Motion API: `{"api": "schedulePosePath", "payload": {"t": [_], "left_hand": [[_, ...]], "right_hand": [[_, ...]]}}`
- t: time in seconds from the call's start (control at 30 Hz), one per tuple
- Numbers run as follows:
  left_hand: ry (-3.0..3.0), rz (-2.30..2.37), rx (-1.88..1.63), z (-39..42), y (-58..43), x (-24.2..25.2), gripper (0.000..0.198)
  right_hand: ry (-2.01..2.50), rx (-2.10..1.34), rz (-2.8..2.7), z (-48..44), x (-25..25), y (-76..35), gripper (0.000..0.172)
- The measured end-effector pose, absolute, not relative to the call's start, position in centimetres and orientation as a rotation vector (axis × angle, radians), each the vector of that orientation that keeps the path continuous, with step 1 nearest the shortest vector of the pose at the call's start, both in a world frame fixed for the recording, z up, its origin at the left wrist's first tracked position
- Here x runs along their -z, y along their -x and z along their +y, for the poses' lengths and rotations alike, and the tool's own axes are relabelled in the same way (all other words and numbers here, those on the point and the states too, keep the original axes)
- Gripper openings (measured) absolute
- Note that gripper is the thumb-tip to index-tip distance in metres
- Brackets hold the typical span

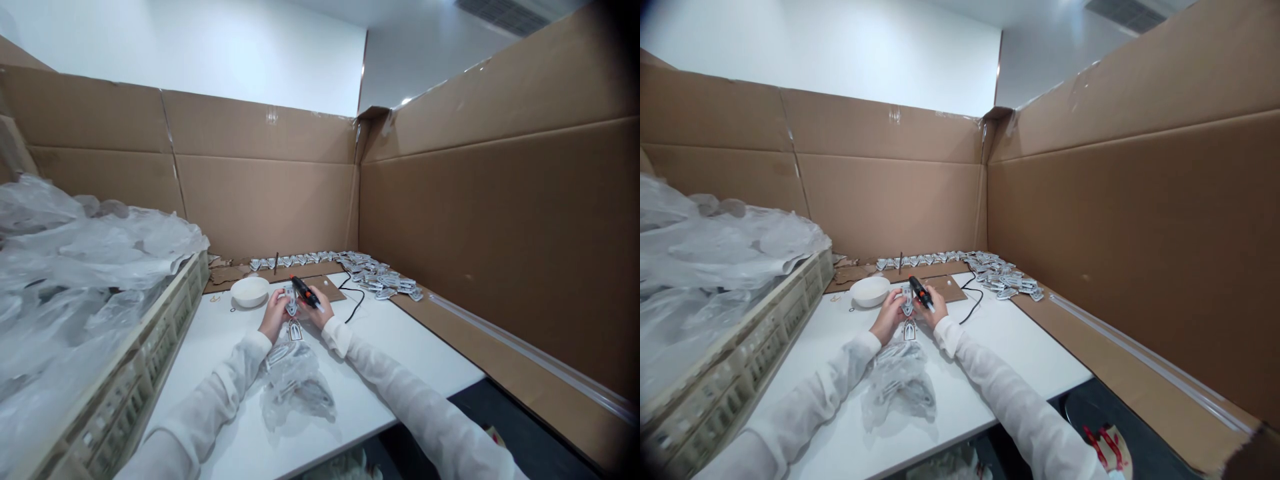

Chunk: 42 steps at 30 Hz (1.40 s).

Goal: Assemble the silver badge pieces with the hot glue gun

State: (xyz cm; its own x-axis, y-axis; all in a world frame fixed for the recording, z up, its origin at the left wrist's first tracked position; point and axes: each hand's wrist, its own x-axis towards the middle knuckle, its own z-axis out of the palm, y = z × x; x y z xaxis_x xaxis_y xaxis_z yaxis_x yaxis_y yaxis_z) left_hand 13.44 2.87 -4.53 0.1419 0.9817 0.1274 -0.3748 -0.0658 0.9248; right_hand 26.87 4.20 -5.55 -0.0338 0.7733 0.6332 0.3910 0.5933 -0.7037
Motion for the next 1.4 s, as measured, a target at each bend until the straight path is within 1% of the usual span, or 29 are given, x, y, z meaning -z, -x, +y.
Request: {"api": "schedulePosePath", "payload": {"t": [0.37,1.4], "left_hand": [[-1.097,0.645,-1.269,2.7,-13.6,4.5,0.031],[-1.066,0.665,-1.225,2.7,-13.5,4.6,0.031]], "right_hand": [[0.937,-0.425,-1.601,4.3,5.4,-27.0,0.021],[0.882,-0.424,-1.607,4.9,6.3,-27.0,0.022]]}}
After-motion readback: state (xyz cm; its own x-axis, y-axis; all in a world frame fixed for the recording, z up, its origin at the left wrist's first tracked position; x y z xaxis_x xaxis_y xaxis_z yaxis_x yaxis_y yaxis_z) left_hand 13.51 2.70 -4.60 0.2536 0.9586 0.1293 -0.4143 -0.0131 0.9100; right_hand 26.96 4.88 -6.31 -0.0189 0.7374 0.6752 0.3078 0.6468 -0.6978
